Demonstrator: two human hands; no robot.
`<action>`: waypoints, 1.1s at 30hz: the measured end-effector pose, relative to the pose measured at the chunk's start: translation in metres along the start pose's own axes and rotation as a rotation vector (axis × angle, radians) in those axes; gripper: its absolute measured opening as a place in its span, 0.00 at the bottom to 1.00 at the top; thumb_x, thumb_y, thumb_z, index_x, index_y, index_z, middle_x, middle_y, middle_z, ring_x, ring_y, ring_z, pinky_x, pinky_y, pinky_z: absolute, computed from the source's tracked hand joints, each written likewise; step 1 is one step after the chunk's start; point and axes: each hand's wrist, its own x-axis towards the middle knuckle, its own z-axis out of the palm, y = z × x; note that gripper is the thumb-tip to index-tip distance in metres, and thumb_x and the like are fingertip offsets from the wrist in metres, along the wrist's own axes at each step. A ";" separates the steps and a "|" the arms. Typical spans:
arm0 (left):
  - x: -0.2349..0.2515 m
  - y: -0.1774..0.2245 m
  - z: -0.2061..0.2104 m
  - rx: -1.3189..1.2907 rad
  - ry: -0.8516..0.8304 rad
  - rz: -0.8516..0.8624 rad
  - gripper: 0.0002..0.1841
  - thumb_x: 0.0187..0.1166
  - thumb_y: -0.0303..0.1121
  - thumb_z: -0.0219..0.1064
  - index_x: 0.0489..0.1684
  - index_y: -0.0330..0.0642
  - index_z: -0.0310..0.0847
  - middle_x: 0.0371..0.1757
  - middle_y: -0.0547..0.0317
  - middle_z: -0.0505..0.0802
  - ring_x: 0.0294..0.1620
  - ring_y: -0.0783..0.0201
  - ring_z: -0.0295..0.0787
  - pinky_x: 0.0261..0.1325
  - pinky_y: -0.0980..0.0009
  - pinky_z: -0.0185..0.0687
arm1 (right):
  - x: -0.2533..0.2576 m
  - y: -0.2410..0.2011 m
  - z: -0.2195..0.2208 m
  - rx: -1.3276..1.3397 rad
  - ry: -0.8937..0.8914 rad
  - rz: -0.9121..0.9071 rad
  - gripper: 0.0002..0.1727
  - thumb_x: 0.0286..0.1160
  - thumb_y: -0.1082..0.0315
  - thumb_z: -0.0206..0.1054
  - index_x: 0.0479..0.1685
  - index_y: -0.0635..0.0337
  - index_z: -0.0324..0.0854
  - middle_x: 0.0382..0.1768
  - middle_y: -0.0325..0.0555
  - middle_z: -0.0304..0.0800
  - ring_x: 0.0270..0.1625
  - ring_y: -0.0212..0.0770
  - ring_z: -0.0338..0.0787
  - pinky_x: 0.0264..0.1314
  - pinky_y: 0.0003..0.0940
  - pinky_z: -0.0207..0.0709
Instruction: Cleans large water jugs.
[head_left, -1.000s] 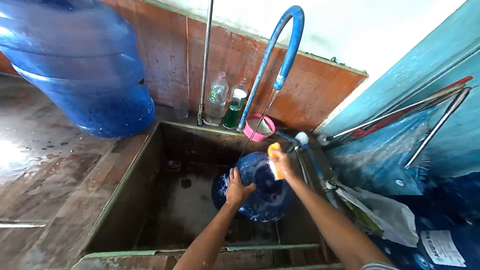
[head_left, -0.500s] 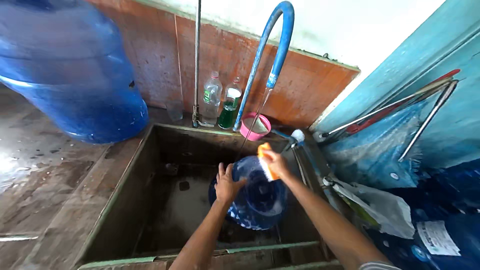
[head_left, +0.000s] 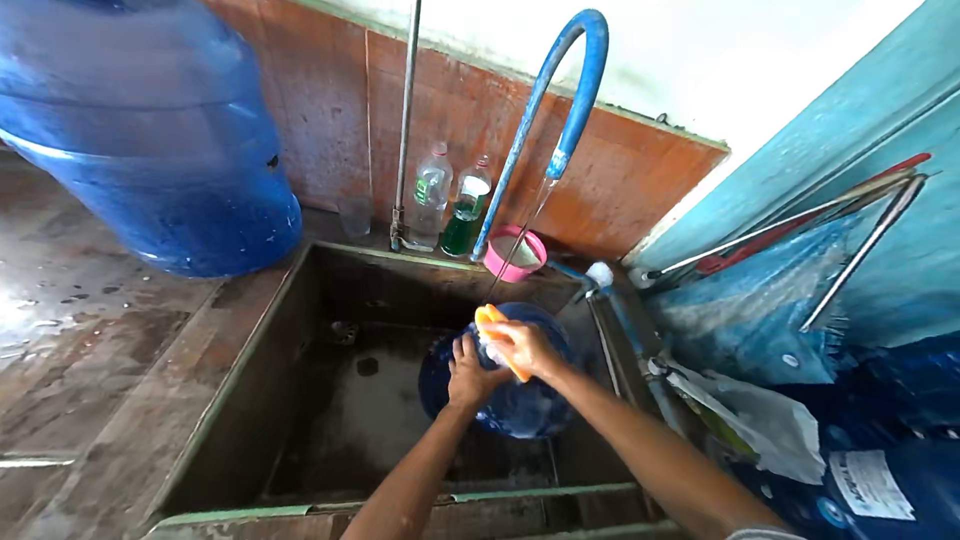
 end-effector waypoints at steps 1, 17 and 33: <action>0.001 -0.004 -0.004 -0.027 0.025 0.015 0.61 0.62 0.48 0.85 0.95 0.40 0.43 0.94 0.32 0.48 0.90 0.32 0.56 0.81 0.41 0.68 | 0.002 0.010 0.000 0.040 0.028 0.009 0.22 0.82 0.65 0.64 0.73 0.60 0.84 0.68 0.58 0.89 0.72 0.52 0.87 0.80 0.49 0.75; 0.017 -0.002 -0.023 0.037 -0.081 0.136 0.53 0.68 0.47 0.81 0.92 0.40 0.51 0.94 0.35 0.53 0.88 0.35 0.61 0.82 0.41 0.66 | 0.004 -0.008 -0.004 -0.064 -0.030 0.037 0.23 0.82 0.65 0.65 0.75 0.59 0.83 0.69 0.60 0.88 0.73 0.55 0.86 0.80 0.52 0.73; 0.000 -0.004 -0.004 -0.070 0.019 -0.002 0.61 0.66 0.49 0.82 0.95 0.36 0.38 0.94 0.30 0.47 0.87 0.32 0.61 0.81 0.42 0.68 | 0.040 0.001 -0.015 -0.095 -0.013 0.195 0.23 0.86 0.63 0.62 0.78 0.56 0.79 0.71 0.59 0.86 0.75 0.57 0.84 0.81 0.56 0.71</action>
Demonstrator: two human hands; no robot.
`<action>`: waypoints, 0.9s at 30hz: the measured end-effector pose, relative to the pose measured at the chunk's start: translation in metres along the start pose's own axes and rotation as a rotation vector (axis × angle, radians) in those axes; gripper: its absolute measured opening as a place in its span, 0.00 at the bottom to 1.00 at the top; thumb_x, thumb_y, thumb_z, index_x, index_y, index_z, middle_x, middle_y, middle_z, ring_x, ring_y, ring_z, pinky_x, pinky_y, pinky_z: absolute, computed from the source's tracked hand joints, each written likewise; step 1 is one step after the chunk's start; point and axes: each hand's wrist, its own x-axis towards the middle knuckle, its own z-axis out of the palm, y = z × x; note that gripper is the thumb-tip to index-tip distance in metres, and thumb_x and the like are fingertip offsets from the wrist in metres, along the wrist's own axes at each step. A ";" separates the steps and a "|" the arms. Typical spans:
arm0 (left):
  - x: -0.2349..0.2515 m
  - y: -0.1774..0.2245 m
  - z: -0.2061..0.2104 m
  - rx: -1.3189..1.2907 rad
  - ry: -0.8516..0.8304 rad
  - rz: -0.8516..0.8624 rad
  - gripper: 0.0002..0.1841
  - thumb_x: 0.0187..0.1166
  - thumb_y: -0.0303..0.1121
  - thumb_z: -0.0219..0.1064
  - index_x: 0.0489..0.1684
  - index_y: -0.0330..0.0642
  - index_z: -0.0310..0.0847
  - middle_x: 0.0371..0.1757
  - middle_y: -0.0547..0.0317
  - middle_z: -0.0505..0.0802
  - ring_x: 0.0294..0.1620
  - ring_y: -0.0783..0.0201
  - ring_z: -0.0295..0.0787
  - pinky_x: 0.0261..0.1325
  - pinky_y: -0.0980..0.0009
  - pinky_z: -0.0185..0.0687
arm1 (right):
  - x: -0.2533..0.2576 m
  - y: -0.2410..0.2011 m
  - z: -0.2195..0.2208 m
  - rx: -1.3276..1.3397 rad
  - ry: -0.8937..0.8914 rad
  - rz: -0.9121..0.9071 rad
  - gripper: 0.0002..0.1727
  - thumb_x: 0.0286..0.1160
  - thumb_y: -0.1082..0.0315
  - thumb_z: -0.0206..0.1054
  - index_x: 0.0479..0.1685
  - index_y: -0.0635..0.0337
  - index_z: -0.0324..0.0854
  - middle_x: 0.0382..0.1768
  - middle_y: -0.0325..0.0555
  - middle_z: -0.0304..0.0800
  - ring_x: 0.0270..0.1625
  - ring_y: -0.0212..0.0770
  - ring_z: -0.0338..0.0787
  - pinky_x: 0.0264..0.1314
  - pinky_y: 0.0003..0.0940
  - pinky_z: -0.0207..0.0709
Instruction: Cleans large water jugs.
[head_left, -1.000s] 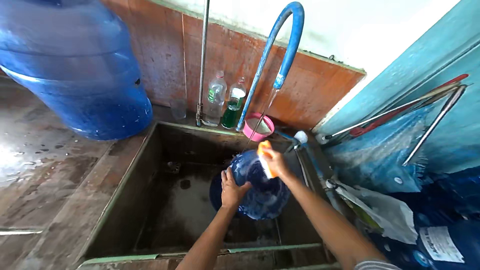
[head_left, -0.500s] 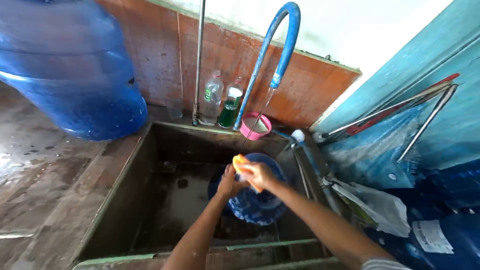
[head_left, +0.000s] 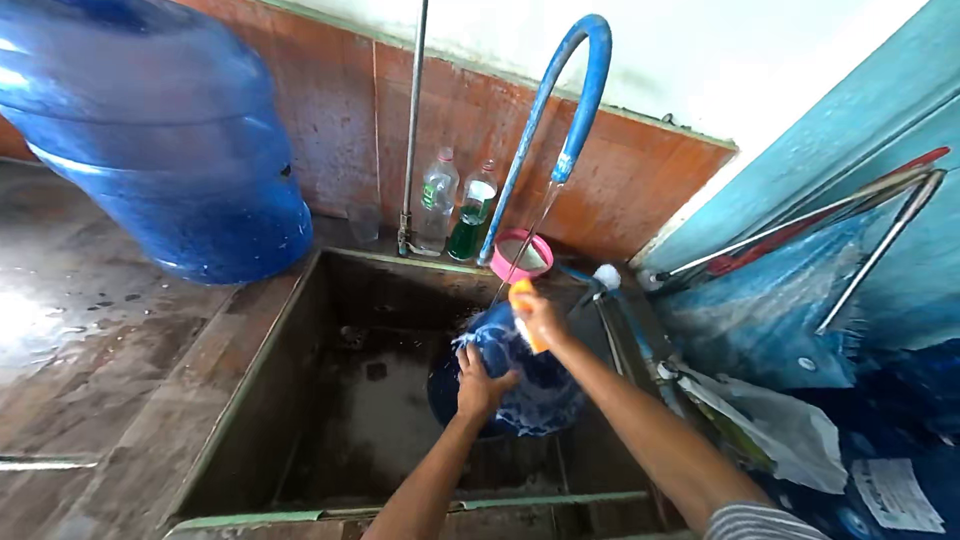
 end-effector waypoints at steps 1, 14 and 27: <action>0.005 0.003 0.000 0.008 -0.020 0.006 0.62 0.66 0.50 0.83 0.95 0.36 0.37 0.94 0.30 0.46 0.88 0.32 0.60 0.82 0.41 0.67 | -0.008 -0.012 0.004 -0.004 -0.053 -0.087 0.23 0.85 0.63 0.62 0.77 0.56 0.80 0.71 0.58 0.86 0.75 0.55 0.85 0.81 0.54 0.72; 0.050 -0.013 -0.062 -0.193 0.078 0.073 0.40 0.78 0.43 0.71 0.90 0.39 0.57 0.80 0.32 0.76 0.78 0.40 0.77 0.77 0.42 0.72 | -0.053 0.031 -0.009 0.020 -0.116 0.024 0.23 0.85 0.62 0.64 0.77 0.53 0.81 0.69 0.59 0.88 0.73 0.58 0.86 0.78 0.59 0.73; 0.025 0.013 -0.023 0.050 0.011 0.036 0.56 0.68 0.50 0.81 0.91 0.32 0.46 0.88 0.26 0.61 0.82 0.35 0.70 0.78 0.43 0.73 | -0.007 0.012 -0.009 -0.067 -0.080 0.050 0.23 0.87 0.62 0.60 0.79 0.49 0.80 0.72 0.59 0.85 0.75 0.60 0.83 0.78 0.61 0.72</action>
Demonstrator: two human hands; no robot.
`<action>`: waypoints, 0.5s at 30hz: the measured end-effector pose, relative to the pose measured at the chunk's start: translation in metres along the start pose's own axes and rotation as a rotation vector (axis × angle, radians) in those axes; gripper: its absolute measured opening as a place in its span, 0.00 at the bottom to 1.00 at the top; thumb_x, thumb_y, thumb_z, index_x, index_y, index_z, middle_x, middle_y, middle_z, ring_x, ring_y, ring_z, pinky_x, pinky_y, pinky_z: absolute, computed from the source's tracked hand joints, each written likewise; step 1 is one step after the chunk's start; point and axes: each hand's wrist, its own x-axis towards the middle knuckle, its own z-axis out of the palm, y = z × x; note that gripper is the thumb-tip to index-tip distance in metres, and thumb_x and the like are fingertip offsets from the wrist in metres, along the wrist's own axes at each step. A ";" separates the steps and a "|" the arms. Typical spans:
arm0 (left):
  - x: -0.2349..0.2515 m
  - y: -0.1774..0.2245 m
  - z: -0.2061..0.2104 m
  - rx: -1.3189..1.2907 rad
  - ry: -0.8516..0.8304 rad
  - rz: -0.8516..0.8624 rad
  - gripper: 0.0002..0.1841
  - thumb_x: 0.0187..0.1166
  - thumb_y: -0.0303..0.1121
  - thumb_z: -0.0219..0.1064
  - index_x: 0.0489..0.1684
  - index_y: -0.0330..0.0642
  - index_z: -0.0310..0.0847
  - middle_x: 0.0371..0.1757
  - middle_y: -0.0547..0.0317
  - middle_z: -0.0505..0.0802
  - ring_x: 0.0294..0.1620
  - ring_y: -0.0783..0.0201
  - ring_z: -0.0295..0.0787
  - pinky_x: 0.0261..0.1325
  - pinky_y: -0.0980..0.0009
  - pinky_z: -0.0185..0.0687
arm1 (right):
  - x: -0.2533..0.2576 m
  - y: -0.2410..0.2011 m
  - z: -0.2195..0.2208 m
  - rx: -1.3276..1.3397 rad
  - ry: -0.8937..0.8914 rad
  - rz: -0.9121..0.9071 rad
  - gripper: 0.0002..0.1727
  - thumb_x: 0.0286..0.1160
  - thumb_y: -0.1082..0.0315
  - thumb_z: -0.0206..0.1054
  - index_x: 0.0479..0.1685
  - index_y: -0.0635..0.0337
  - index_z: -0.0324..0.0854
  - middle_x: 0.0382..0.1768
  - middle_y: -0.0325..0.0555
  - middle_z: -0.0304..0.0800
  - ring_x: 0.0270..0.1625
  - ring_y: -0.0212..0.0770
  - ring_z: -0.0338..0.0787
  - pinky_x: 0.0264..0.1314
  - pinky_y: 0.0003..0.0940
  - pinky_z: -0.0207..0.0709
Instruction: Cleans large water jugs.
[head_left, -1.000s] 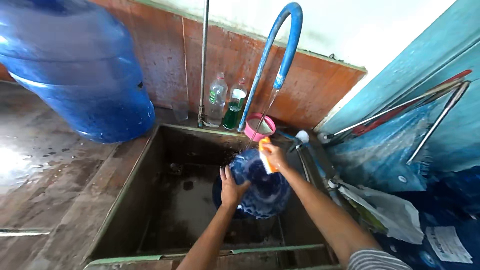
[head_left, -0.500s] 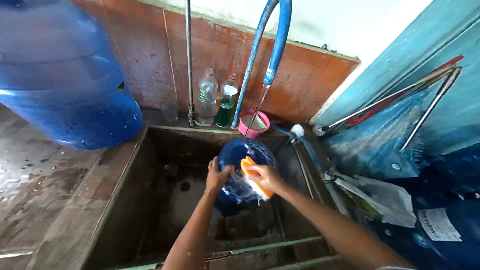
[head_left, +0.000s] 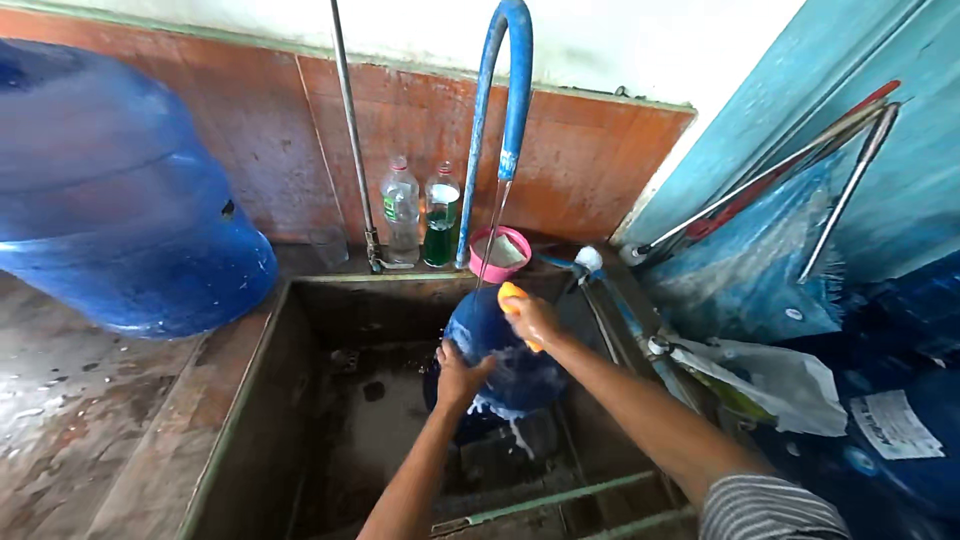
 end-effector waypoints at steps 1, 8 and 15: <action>0.004 0.003 0.000 0.003 -0.024 0.029 0.57 0.69 0.48 0.81 0.92 0.32 0.43 0.89 0.26 0.58 0.84 0.36 0.69 0.79 0.43 0.71 | -0.004 -0.009 0.002 -0.003 -0.018 -0.089 0.22 0.86 0.62 0.60 0.77 0.50 0.81 0.70 0.59 0.86 0.74 0.60 0.84 0.78 0.60 0.72; 0.009 -0.006 0.000 -0.008 0.109 0.031 0.56 0.68 0.46 0.80 0.93 0.33 0.43 0.91 0.28 0.57 0.88 0.33 0.60 0.84 0.42 0.64 | 0.018 -0.016 0.000 0.048 0.042 -0.066 0.22 0.87 0.61 0.60 0.77 0.49 0.81 0.71 0.57 0.86 0.75 0.57 0.84 0.80 0.58 0.71; 0.007 -0.012 0.008 0.005 0.037 0.152 0.53 0.76 0.44 0.74 0.95 0.33 0.39 0.93 0.32 0.53 0.92 0.36 0.52 0.90 0.44 0.52 | 0.036 -0.037 -0.005 0.127 0.093 0.001 0.21 0.86 0.61 0.64 0.76 0.52 0.82 0.67 0.60 0.88 0.72 0.60 0.85 0.77 0.62 0.72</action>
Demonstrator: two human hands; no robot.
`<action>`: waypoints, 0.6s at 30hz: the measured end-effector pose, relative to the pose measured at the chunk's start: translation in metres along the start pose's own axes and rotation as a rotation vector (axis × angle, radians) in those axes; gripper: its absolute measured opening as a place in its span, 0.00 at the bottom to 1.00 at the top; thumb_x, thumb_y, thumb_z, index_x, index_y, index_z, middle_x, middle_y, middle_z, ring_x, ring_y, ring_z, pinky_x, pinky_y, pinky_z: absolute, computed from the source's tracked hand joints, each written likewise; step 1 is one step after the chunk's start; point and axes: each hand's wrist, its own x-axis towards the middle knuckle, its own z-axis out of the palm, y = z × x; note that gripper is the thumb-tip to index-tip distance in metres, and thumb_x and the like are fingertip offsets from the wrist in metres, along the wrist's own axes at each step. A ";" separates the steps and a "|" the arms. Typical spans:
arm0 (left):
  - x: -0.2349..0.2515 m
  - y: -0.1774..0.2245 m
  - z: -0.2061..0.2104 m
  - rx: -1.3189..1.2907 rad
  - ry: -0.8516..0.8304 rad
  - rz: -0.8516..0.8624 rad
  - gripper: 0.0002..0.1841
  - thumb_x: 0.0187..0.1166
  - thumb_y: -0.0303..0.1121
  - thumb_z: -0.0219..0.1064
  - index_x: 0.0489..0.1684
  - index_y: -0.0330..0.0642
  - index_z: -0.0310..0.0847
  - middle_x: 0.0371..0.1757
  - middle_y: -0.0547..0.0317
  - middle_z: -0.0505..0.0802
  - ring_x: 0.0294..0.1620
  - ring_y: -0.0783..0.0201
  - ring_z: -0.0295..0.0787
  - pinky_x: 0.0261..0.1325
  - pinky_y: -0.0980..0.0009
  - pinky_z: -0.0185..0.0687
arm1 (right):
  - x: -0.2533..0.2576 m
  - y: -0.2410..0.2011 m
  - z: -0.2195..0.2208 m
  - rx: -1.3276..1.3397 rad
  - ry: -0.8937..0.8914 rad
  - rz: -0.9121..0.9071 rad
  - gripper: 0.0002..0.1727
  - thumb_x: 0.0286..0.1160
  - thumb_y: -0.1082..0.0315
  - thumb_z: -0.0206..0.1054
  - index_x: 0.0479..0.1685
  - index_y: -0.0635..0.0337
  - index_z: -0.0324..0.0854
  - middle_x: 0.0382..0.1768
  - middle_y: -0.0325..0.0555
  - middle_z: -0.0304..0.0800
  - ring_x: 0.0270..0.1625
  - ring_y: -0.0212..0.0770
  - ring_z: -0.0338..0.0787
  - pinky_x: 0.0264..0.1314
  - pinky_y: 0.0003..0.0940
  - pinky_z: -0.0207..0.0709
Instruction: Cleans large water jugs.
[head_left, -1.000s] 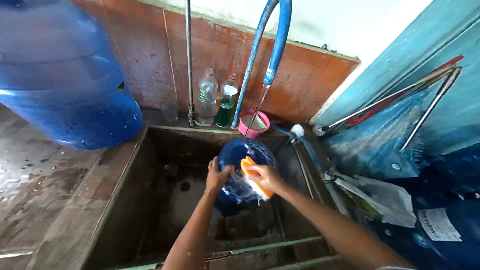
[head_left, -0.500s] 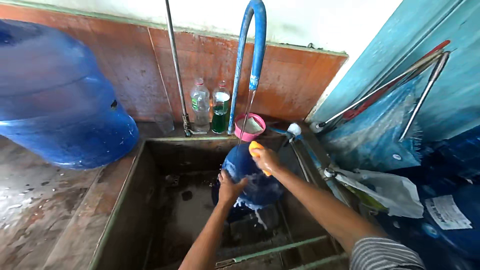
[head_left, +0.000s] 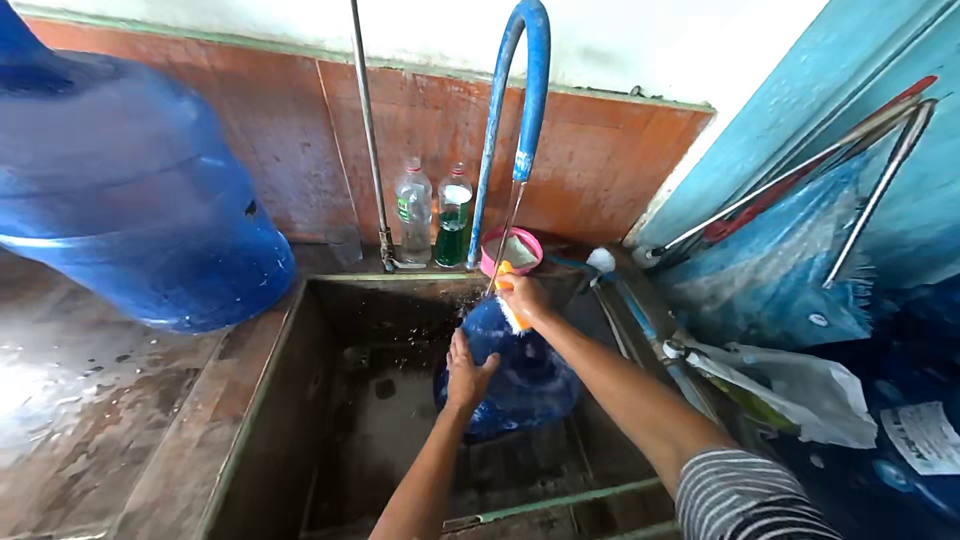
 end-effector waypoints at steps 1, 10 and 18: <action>-0.001 0.002 0.005 0.012 -0.002 0.007 0.53 0.76 0.44 0.74 0.94 0.32 0.39 0.93 0.32 0.52 0.93 0.35 0.50 0.91 0.44 0.50 | -0.005 -0.006 0.004 -0.012 -0.031 -0.027 0.21 0.85 0.62 0.64 0.75 0.53 0.82 0.68 0.60 0.88 0.72 0.60 0.85 0.76 0.62 0.73; 0.015 0.006 0.002 -0.104 -0.043 0.059 0.39 0.85 0.40 0.65 0.93 0.35 0.49 0.89 0.33 0.63 0.89 0.42 0.62 0.88 0.47 0.58 | -0.013 0.015 0.005 0.089 0.016 -0.023 0.22 0.84 0.63 0.64 0.75 0.53 0.82 0.68 0.59 0.88 0.73 0.59 0.85 0.78 0.60 0.73; 0.036 0.024 -0.007 -0.034 -0.003 -0.024 0.35 0.92 0.42 0.55 0.94 0.36 0.47 0.88 0.29 0.65 0.87 0.38 0.65 0.85 0.43 0.61 | -0.040 0.034 0.007 0.188 -0.019 0.058 0.22 0.85 0.62 0.62 0.77 0.52 0.80 0.70 0.59 0.86 0.72 0.59 0.85 0.77 0.60 0.74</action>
